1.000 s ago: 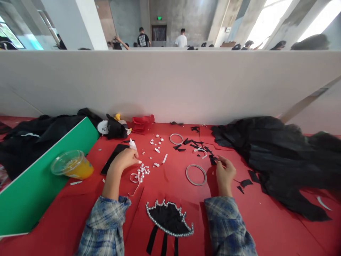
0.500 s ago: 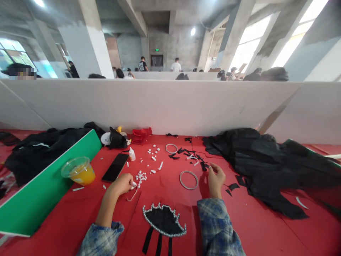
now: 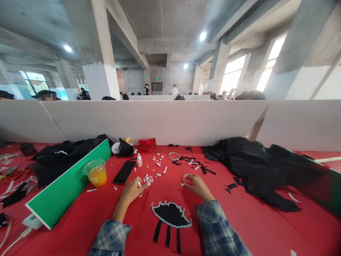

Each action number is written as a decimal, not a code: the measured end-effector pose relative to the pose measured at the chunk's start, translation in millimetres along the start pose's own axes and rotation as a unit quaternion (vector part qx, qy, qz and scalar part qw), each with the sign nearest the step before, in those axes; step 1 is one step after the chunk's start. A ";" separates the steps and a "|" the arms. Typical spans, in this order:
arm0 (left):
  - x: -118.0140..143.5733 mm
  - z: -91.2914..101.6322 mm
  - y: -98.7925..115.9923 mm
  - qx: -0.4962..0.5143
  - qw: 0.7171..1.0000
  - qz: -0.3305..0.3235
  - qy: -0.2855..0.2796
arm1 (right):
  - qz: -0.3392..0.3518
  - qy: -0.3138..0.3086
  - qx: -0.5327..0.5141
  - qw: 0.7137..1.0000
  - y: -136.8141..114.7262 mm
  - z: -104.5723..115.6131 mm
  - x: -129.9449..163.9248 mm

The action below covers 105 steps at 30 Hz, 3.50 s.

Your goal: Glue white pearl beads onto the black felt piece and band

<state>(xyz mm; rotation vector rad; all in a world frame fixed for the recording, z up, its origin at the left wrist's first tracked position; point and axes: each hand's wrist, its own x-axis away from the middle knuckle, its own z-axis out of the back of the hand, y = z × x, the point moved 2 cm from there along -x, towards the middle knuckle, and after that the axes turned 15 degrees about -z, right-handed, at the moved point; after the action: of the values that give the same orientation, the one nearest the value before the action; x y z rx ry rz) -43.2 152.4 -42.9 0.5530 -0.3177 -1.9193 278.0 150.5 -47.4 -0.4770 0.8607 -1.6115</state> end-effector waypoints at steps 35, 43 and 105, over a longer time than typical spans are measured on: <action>-40.9 -49.2 117.2 0.084 0.932 -0.302 0.184 | 0.057 -0.093 -0.374 0.921 -47.2 -47.5 35.3; -25.0 -53.5 118.1 0.023 0.914 -0.366 0.174 | 0.015 -0.081 -0.427 0.901 -45.7 -46.9 34.7; -30.4 -39.2 101.5 -0.249 0.912 -0.318 0.077 | -0.176 -0.270 -0.485 0.813 -61.6 -27.0 60.4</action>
<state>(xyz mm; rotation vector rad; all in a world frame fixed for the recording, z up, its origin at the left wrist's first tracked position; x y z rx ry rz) 67.4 140.8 -22.7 0.4887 0.5141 -2.4392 204.2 102.2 -27.6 -1.8147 1.1394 -1.1132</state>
